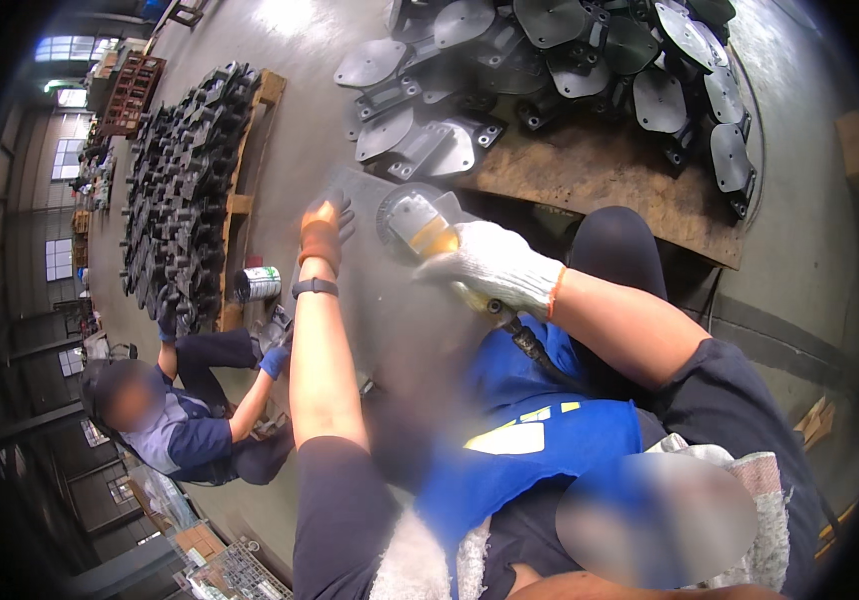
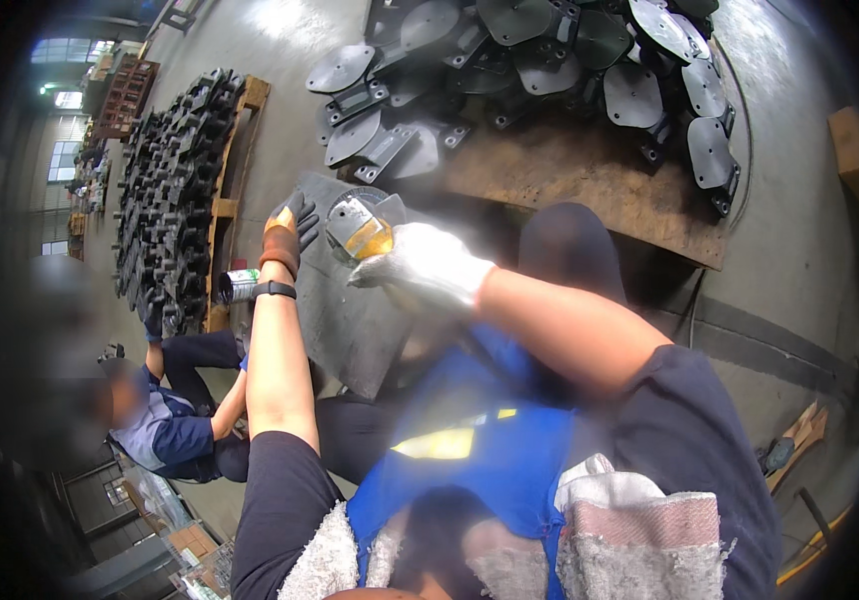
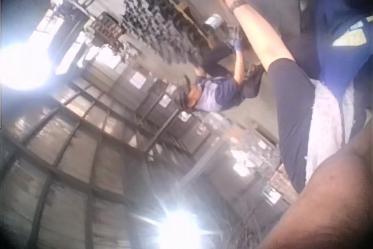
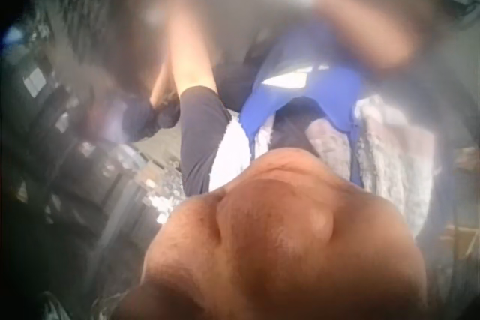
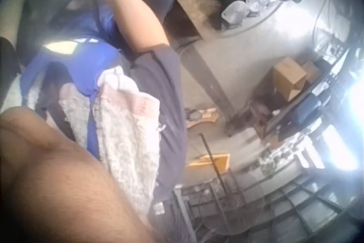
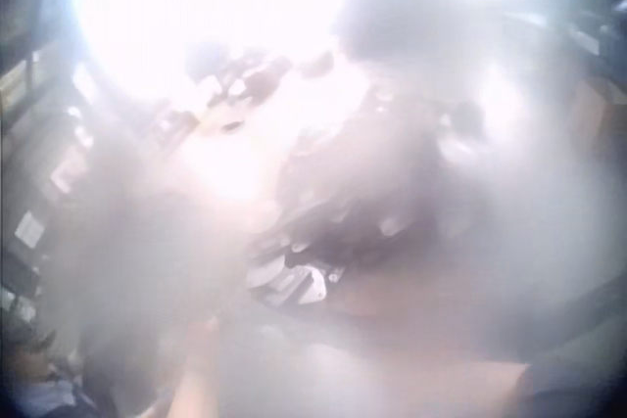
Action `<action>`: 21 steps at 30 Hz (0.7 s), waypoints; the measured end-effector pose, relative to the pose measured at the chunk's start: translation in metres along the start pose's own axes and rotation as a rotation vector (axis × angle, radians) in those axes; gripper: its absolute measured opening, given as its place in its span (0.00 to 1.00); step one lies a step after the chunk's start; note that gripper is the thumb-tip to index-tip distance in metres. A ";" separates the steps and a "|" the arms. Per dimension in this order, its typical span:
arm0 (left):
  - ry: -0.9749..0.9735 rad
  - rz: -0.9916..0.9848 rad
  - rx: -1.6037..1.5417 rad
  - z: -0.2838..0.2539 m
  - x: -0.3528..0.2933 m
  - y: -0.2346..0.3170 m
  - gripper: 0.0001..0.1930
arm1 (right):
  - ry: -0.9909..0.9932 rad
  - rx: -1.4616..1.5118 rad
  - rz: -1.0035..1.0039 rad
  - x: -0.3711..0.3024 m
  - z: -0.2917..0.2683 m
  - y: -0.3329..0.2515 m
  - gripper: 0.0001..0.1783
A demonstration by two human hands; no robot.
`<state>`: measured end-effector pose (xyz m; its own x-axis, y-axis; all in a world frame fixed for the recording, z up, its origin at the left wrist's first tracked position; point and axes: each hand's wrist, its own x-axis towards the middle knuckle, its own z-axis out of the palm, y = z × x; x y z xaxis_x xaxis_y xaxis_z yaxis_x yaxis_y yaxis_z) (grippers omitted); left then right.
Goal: The person sits on the floor and uses a handheld angle grinder to smooth the surface of metal parts. They pick up a part, grind it, and place it on a nearby pile, repeating this process for several units.
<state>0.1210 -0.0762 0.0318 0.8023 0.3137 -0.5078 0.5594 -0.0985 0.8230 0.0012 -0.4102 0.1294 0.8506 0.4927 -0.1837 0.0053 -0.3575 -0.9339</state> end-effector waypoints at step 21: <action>0.454 0.630 0.550 0.140 0.165 0.064 0.26 | 0.291 0.798 0.166 -0.024 -0.136 0.032 0.15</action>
<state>0.3184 -0.1631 -0.0354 0.8970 0.3769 0.2309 0.1639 -0.7688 0.6181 0.0523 -0.5418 0.1462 0.9089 0.2215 -0.3532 -0.4091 0.3108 -0.8579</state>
